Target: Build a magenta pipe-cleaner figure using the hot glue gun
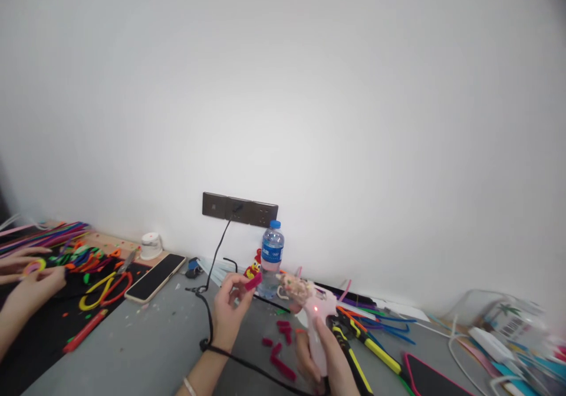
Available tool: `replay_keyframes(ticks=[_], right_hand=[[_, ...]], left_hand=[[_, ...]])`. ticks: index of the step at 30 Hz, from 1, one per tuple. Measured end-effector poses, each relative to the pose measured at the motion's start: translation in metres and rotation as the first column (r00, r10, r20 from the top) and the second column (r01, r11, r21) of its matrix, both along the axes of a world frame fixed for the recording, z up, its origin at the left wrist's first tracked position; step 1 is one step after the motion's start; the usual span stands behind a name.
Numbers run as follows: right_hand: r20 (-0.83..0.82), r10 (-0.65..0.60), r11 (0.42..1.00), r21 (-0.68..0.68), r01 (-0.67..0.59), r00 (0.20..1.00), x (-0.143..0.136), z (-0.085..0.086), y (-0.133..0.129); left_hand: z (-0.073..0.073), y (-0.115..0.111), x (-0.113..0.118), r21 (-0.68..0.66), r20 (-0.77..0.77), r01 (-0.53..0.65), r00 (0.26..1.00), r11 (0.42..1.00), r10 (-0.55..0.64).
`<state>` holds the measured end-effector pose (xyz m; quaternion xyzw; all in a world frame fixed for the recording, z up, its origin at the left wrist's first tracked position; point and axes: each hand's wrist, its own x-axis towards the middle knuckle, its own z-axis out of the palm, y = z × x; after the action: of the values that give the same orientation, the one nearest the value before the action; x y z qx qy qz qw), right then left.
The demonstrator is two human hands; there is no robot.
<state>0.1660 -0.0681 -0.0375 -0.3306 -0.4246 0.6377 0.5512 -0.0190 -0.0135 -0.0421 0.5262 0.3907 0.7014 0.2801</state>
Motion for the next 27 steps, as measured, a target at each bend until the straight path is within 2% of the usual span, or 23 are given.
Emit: replay_keyframes(ticks=[4, 11, 19, 27], right_hand=[[0.105, 0.03, 0.998, 0.043, -0.034, 0.994, -0.0047, -0.0063, -0.0043], [0.125, 0.045, 0.999, 0.019, -0.047, 0.991, -0.0021, -0.0087, -0.0042], [0.137, 0.073, 0.997, 0.026, -0.077, 0.988, -0.0056, -0.0085, -0.006], [0.156, 0.084, 0.995, 0.041, -0.091, 0.984, -0.0043, -0.006, -0.0073]], left_hand=[[-0.0016, -0.0003, 0.0007, -0.015, -0.043, 0.02, 0.999, 1.0, -0.021], [0.0015, -0.0054, -0.0008, -0.019, -0.163, 0.052, 0.985, 0.998, -0.055], [0.006, -0.0076, -0.0023, 0.029, -0.173, 0.056, 0.984, 0.998, -0.05], [0.0063, -0.0089, -0.0027, 0.015, -0.184, 0.095, 0.979, 0.995, -0.091]])
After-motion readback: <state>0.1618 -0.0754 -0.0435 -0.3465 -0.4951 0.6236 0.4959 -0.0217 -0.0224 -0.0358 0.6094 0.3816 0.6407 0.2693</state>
